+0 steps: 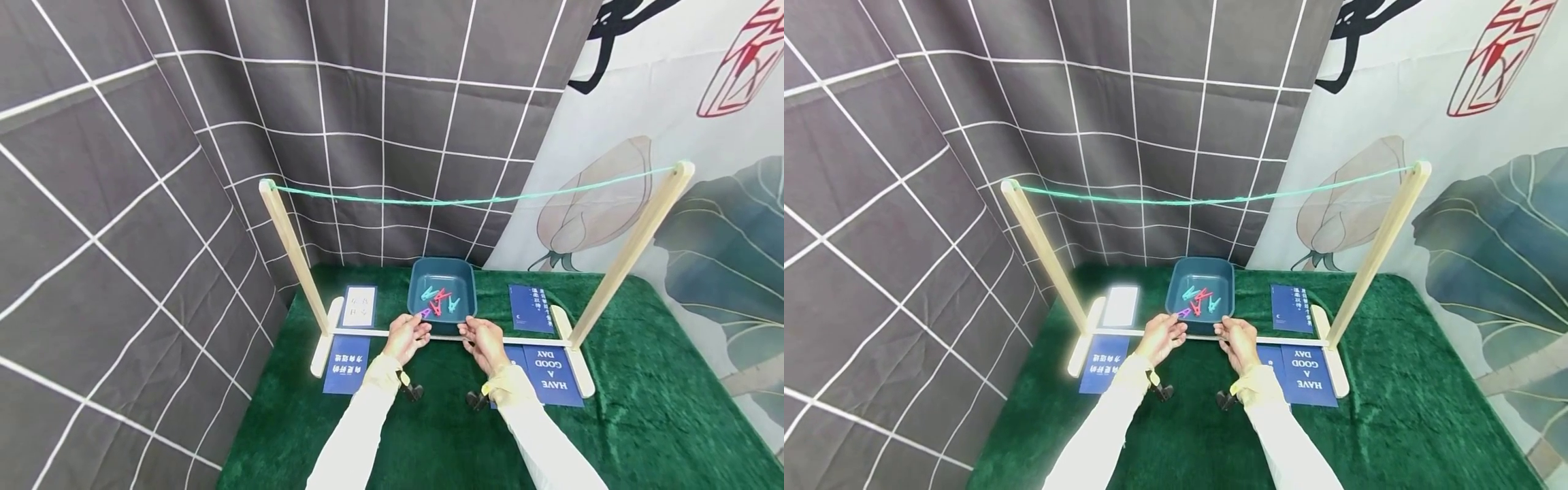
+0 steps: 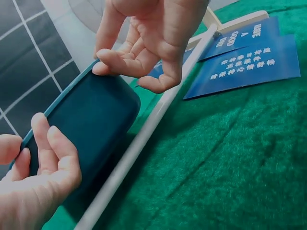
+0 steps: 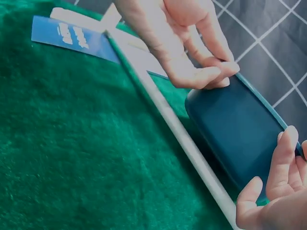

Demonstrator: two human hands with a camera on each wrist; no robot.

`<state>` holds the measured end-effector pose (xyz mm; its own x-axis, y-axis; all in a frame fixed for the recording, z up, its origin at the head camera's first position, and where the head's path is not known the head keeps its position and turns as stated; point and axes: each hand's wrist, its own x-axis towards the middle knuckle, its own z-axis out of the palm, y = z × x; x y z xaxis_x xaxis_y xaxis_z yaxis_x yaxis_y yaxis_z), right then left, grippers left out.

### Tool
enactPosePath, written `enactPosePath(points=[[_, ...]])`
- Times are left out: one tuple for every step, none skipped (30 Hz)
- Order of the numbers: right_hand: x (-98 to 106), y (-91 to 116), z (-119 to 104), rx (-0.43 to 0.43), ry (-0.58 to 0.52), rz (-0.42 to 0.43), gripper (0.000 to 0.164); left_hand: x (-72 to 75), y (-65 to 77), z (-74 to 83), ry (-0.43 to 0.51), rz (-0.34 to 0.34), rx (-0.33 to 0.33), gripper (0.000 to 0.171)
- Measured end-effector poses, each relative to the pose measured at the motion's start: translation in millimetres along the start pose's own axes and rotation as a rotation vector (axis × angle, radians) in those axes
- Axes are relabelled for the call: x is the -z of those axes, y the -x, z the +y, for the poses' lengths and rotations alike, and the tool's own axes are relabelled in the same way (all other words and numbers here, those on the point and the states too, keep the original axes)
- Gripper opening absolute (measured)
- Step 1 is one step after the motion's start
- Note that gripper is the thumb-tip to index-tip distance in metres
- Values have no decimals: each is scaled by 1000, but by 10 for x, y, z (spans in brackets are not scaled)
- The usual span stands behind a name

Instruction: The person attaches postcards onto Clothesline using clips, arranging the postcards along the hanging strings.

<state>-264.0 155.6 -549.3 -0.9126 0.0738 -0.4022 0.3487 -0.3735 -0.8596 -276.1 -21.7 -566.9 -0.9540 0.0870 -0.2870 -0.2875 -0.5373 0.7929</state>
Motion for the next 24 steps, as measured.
enactPosePath(points=[[-7,11,5,6,-10,1,3,-2,18,12,-4,1,-10,20],[-15,25,11,12,-19,2,3,-6,37,24,-10,3,-18,20],[-20,42,19,21,-27,2,4,-6,55,31,-13,5,-23,20],[-24,55,32,26,-33,2,3,-4,74,37,-19,9,-26,20],[-28,76,45,29,-36,3,3,0,96,39,-25,14,-28,20],[-30,94,63,31,-40,7,5,8,117,37,-28,21,-27,20],[-33,112,83,31,-42,12,8,17,139,32,-31,27,-28,20],[-35,132,104,36,-42,14,11,28,164,26,-38,30,-35,20],[-36,150,128,42,-39,19,12,41,185,16,-41,34,-40,19],[-34,167,152,53,-33,24,14,52,205,1,-42,35,-44,19],[-31,185,176,64,-31,31,15,63,226,-14,-43,33,-50,19],[-27,202,200,75,-32,38,14,76,246,-32,-43,30,-55,18],[-26,218,223,85,-34,45,12,89,268,-49,-46,28,-62,18],[-24,236,245,98,-36,51,10,102,291,-66,-47,27,-67,18],[-22,254,267,109,-41,58,8,114,311,-85,-45,30,-66,18],[-18,266,288,124,-48,61,8,123,330,-103,-47,33,-66,18],[-14,278,310,137,-60,67,7,131,349,-121,-48,35,-66,18],[-6,287,336,155,-60,70,5,139,371,-138,-51,37,-66,18],[2,299,362,175,-65,71,4,144,397,-153,-53,42,-66,18],[21,302,397,202,-63,67,5,148,422,-168,-56,42,-64,18],[58,285,449,224,-66,51,7,156,451,-182,-59,41,-63,18],[90,277,496,248,-66,41,8,165,486,-194,-65,38,-64,18],[141,254,558,273,-71,19,10,177,519,-207,-72,34,-62,18],[193,225,623,285,-62,0,10,192,557,-219,-84,31,-62,19]])
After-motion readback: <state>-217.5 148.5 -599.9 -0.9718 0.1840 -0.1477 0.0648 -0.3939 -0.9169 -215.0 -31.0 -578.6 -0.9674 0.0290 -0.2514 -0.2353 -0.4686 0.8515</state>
